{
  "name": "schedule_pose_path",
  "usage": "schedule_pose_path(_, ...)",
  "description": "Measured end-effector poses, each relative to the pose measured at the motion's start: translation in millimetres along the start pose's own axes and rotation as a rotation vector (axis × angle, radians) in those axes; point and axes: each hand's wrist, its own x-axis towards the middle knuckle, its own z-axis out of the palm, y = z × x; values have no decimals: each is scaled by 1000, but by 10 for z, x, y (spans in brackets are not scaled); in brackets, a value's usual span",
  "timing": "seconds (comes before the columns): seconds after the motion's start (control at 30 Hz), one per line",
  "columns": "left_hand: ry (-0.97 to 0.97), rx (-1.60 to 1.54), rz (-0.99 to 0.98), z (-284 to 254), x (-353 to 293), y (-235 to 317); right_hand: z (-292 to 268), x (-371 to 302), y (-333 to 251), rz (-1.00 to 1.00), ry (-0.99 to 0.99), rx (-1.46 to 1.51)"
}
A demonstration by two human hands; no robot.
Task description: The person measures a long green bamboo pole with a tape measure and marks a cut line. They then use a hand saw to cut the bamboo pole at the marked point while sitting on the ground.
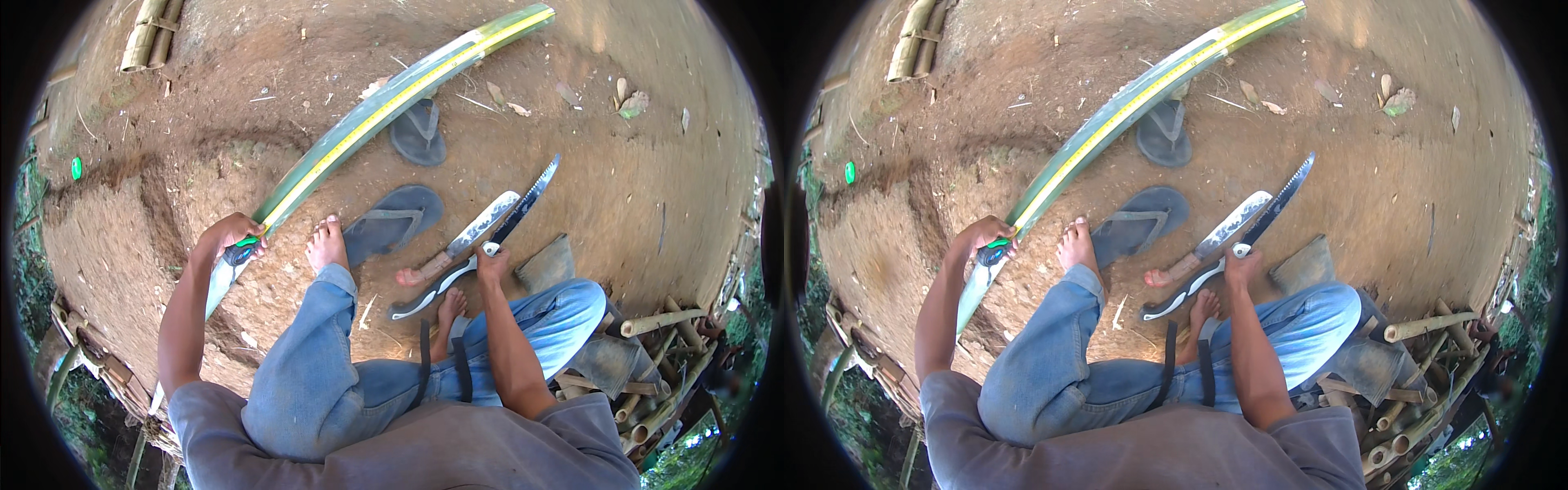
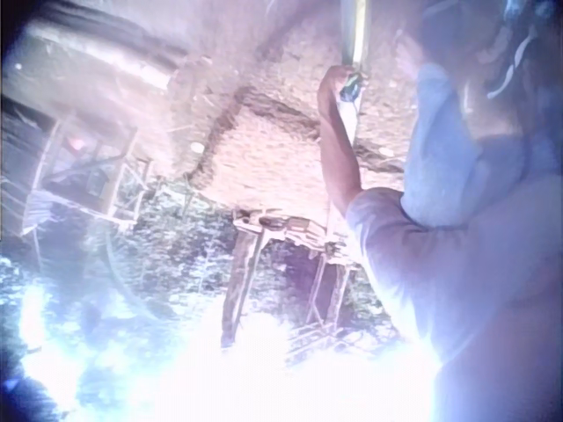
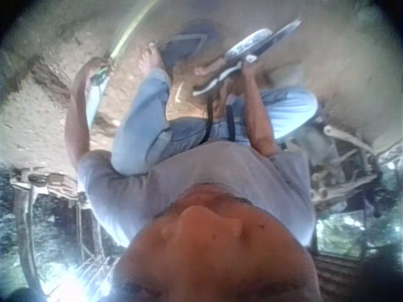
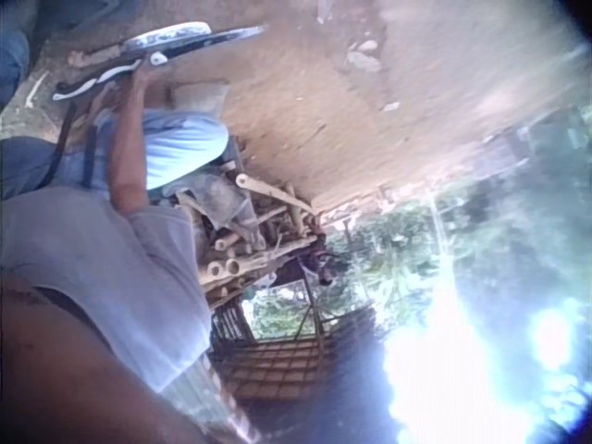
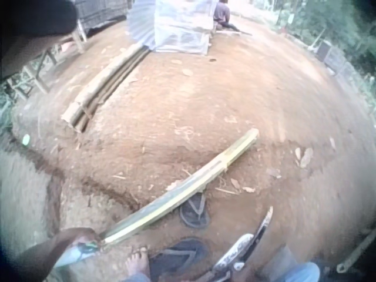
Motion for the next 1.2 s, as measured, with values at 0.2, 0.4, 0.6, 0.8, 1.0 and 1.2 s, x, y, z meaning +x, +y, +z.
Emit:
schedule_pose_path(0.2,-17,-17,-7,20,-18,86,11,6,114,-57,107,-22)
schedule_pose_path(0.4,-14,-35,-54,-4,25,-48,-20,-775,-327,-233,-76,214)
schedule_pose_path(0.6,-17,-68,-22,75,-24,37,95,-1107,-609,-35,-258,31)
schedule_pose_path(0.8,2,47,-8,105,-71,199,491,-947,-198,-1,-171,233)
schedule_pose_path(1.0,-23,-15,-38,24,-5,38,-211,-1123,-620,247,-434,720)
schedule_pose_path(1.2,-54,13,-40,18,8,47,-1029,-1395,-1221,191,-472,697)
